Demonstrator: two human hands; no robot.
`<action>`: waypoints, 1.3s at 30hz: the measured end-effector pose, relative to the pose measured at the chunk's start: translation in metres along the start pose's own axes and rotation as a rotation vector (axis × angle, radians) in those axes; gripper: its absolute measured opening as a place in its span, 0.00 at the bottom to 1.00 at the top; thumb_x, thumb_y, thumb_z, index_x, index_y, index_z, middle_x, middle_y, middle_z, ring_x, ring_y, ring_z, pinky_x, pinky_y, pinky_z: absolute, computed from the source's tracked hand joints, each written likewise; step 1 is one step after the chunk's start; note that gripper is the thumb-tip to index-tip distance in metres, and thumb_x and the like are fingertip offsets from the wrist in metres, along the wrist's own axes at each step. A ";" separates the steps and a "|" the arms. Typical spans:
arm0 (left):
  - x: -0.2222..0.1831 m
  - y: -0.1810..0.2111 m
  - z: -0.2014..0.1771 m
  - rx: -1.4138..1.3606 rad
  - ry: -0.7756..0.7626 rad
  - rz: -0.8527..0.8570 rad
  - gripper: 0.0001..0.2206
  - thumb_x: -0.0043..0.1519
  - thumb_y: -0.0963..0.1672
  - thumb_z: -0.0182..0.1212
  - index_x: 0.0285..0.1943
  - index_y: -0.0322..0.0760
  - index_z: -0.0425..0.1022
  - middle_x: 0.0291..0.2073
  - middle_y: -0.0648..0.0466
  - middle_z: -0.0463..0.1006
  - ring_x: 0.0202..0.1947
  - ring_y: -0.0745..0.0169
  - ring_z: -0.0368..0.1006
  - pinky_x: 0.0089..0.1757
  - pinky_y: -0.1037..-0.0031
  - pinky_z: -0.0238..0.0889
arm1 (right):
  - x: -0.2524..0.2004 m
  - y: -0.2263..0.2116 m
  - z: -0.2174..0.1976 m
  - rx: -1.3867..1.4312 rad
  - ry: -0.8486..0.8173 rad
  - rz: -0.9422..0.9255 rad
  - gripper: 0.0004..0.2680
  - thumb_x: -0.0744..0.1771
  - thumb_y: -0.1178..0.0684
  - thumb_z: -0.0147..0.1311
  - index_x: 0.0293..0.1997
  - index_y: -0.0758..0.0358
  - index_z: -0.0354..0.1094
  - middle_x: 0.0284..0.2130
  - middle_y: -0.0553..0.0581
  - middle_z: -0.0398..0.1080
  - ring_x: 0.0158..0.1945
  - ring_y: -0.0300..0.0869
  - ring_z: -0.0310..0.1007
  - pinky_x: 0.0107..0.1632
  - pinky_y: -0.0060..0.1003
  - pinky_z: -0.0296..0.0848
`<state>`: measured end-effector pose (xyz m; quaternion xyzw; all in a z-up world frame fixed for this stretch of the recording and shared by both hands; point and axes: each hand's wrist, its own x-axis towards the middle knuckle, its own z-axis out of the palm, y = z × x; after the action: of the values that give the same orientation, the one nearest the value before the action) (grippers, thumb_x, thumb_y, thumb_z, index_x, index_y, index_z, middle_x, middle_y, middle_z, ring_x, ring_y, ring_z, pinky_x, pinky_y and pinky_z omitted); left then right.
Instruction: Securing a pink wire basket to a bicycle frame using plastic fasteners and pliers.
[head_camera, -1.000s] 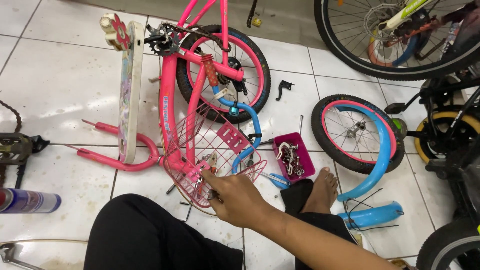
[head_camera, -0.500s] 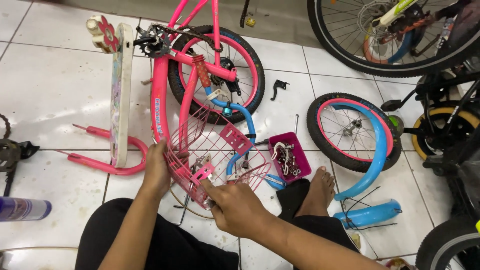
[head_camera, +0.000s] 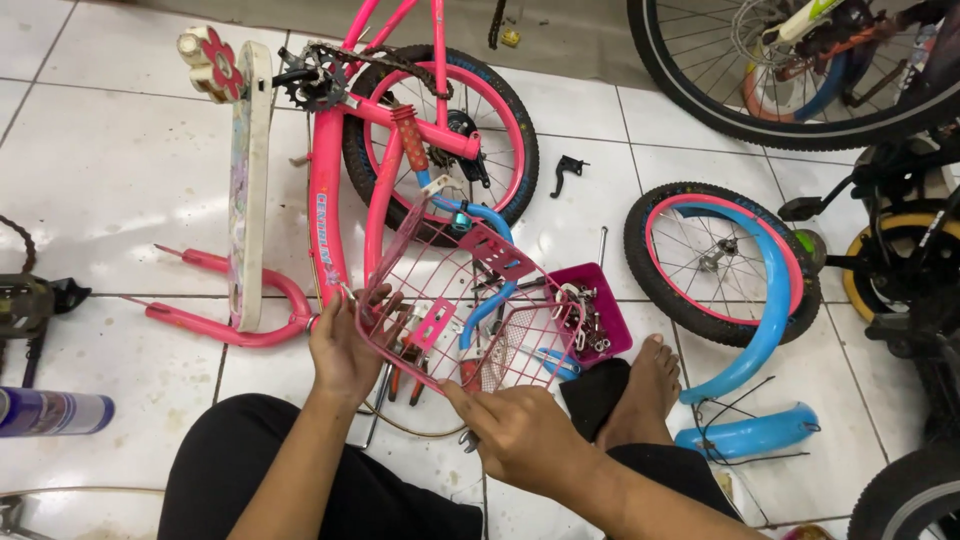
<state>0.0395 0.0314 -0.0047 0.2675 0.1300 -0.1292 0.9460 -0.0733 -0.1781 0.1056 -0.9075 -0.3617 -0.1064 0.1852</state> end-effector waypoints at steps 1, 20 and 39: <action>0.001 -0.002 0.000 -0.048 -0.065 0.060 0.28 0.65 0.54 0.43 0.63 0.26 0.60 0.53 0.38 0.68 0.54 0.43 0.65 0.57 0.52 0.59 | -0.001 0.001 0.000 -0.015 0.027 0.012 0.24 0.54 0.67 0.52 0.58 0.76 0.67 0.25 0.56 0.72 0.17 0.43 0.65 0.24 0.36 0.67; 0.020 -0.049 -0.024 0.150 -0.237 -0.018 0.26 0.49 0.31 0.63 0.58 0.29 0.64 0.51 0.39 0.76 0.47 0.47 0.76 0.49 0.60 0.71 | 0.022 0.011 -0.003 0.081 0.087 0.054 0.16 0.63 0.64 0.57 0.57 0.77 0.67 0.23 0.56 0.73 0.15 0.41 0.65 0.20 0.35 0.64; 0.010 -0.049 -0.004 0.185 -0.242 0.070 0.28 0.40 0.35 0.78 0.49 0.37 0.69 0.42 0.45 0.82 0.45 0.53 0.78 0.44 0.56 0.78 | 0.033 0.067 0.027 0.604 0.055 0.852 0.07 0.66 0.65 0.51 0.46 0.72 0.73 0.28 0.66 0.79 0.32 0.49 0.79 0.38 0.41 0.76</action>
<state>0.0330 -0.0085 -0.0337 0.3403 -0.0070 -0.1389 0.9300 -0.0010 -0.1914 0.0741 -0.8772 0.0300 0.0638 0.4749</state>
